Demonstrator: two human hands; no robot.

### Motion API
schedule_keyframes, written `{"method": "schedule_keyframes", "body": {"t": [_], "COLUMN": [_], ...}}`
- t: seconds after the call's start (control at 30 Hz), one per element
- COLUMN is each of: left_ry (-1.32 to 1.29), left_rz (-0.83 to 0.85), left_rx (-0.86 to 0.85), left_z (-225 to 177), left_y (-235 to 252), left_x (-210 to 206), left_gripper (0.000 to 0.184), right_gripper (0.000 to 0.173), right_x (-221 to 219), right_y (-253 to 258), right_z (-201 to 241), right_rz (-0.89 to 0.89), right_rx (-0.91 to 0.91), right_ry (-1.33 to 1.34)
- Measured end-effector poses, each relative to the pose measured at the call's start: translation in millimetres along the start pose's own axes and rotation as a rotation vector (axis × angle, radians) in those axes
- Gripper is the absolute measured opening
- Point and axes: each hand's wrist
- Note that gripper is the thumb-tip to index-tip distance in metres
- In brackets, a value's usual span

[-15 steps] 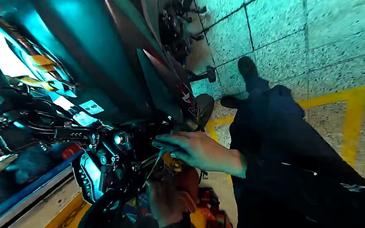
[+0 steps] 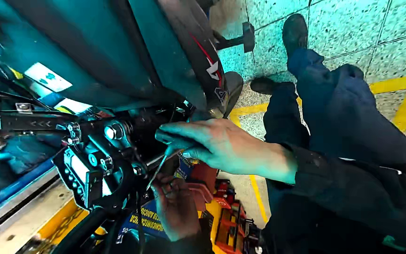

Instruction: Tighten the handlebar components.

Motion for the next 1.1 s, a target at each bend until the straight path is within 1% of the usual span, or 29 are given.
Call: {"method": "schedule_keyframes", "body": {"t": [0.23,0.37,0.4,0.5,0.6,0.67,0.77,0.93,1.1], "left_ry": [-0.135,-0.137,-0.144,-0.175,-0.192,-0.195,-0.206,-0.204,-0.237], "left_rz": [0.035,-0.013,-0.018,0.003,0.021,0.016,0.008,0.016,0.019], "left_rx": [0.054,0.050,0.048,0.054,0.059,0.056,0.054,0.045,0.069], "left_z": [5,5,5,4,2,2,1,1,0], "left_y": [-3,-2,-2,-2,-3,-3,-4,-6,-7], "left_x": [1,-3,-4,-3,-4,-6,-7,-9,-9], "left_gripper": [0.035,0.036,0.036,0.035,0.035,0.035,0.036,0.035,0.035], "right_gripper": [0.046,0.047,0.047,0.050,0.045,0.045,0.044,0.047,0.046], "right_x": [-2,-3,-4,0,-5,-5,-2,0,4], "right_y": [-7,-5,-5,6,-3,-5,-1,1,9], "right_z": [1,-1,-5,-23,-5,-1,-3,-4,-18], "right_rz": [-0.054,-0.053,-0.044,0.065,-0.035,-0.045,-0.020,0.001,0.101], "right_rx": [0.008,0.017,0.040,0.119,0.085,0.078,0.109,0.136,0.222], "right_ry": [-0.039,-0.037,-0.033,-0.006,-0.022,-0.034,-0.022,-0.028,-0.023]}}
Point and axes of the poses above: each hand's wrist, its own y-axis towards the middle knuckle, its own x-axis out of the back of the hand, z = x × y, and after that the axes turned 7 degrees about -z, right-handed
